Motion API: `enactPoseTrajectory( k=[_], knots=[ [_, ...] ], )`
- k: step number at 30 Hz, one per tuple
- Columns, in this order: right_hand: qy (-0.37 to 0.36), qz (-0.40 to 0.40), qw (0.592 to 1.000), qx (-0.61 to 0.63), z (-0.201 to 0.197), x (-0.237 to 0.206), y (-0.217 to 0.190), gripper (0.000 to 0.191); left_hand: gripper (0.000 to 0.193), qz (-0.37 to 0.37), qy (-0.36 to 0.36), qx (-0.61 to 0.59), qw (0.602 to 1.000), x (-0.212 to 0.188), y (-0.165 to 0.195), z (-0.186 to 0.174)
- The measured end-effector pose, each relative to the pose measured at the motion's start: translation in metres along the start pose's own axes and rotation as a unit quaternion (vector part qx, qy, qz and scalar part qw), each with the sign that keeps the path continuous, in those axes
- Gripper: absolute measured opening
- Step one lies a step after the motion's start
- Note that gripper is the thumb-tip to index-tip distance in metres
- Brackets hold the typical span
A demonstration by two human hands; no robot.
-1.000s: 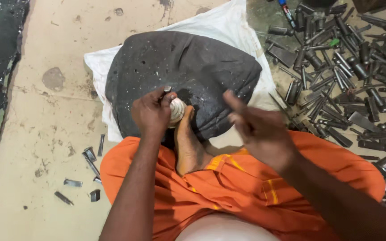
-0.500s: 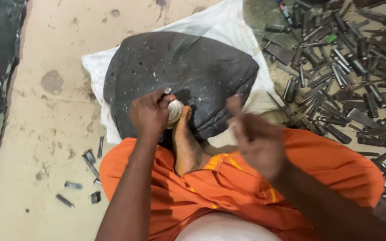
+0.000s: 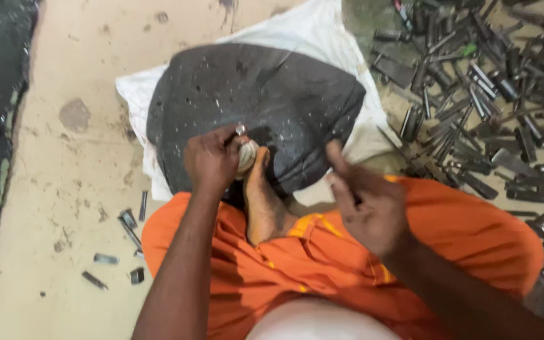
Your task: The person carves a white spiral-shaped sculpture using a hammer and chisel. They repeatedly strike the chisel against the sculpture to shape it, occasionally adjusting the sculpture's position.
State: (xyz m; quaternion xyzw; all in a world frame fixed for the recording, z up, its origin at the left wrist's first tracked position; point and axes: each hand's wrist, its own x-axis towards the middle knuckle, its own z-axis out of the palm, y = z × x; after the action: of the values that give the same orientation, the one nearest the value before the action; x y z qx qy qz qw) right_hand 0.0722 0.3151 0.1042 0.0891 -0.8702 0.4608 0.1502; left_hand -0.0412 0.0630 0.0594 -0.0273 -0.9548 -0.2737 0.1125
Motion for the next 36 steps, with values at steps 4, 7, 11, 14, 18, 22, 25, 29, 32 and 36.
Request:
enactPoseTrajectory(
  k=[4,7,11,14,18,22,25,29,32,36],
  knots=[
    [0.038,-0.085,0.995,-0.042,0.001,-0.007,0.001,0.044,0.021,-0.011,-0.016,-0.019,1.000,0.000,0.001,-0.001],
    [-0.129,0.071,0.988,-0.043,0.004,-0.010,0.002,0.049,0.021,-0.002,-0.028,-0.007,1.000,0.000,0.000,-0.002],
    [0.046,0.008,0.999,0.006,0.005,-0.020,-0.002,0.036,0.022,0.003,-0.023,-0.017,1.000,0.000,-0.001,-0.002],
    [-0.007,0.058,0.996,-0.069,0.007,-0.023,-0.004,0.042,0.023,0.032,-0.040,-0.015,0.999,0.001,-0.003,-0.002],
    [-0.021,-0.007,0.999,-0.039,0.009,-0.027,-0.006,0.042,0.023,0.019,-0.061,-0.019,0.998,0.002,-0.005,-0.004],
    [0.081,0.009,0.995,-0.049,0.010,-0.032,-0.010,0.041,0.024,0.030,-0.070,-0.009,0.997,0.001,-0.005,-0.007],
    [-0.091,0.042,0.995,-0.025,0.013,-0.034,-0.008,0.048,0.024,0.029,-0.078,-0.011,0.996,0.001,-0.004,-0.008],
    [0.031,0.032,0.998,-0.032,0.016,-0.041,-0.007,0.039,0.023,0.024,-0.091,-0.049,0.994,0.000,-0.004,-0.012],
    [0.023,0.026,0.997,-0.067,0.019,-0.043,-0.004,0.038,0.027,0.058,-0.090,-0.030,0.994,0.002,-0.006,-0.013],
    [0.011,-0.003,0.998,-0.060,0.022,-0.049,-0.003,0.040,0.025,0.088,-0.087,-0.021,0.992,0.003,-0.010,-0.015]
  ],
)
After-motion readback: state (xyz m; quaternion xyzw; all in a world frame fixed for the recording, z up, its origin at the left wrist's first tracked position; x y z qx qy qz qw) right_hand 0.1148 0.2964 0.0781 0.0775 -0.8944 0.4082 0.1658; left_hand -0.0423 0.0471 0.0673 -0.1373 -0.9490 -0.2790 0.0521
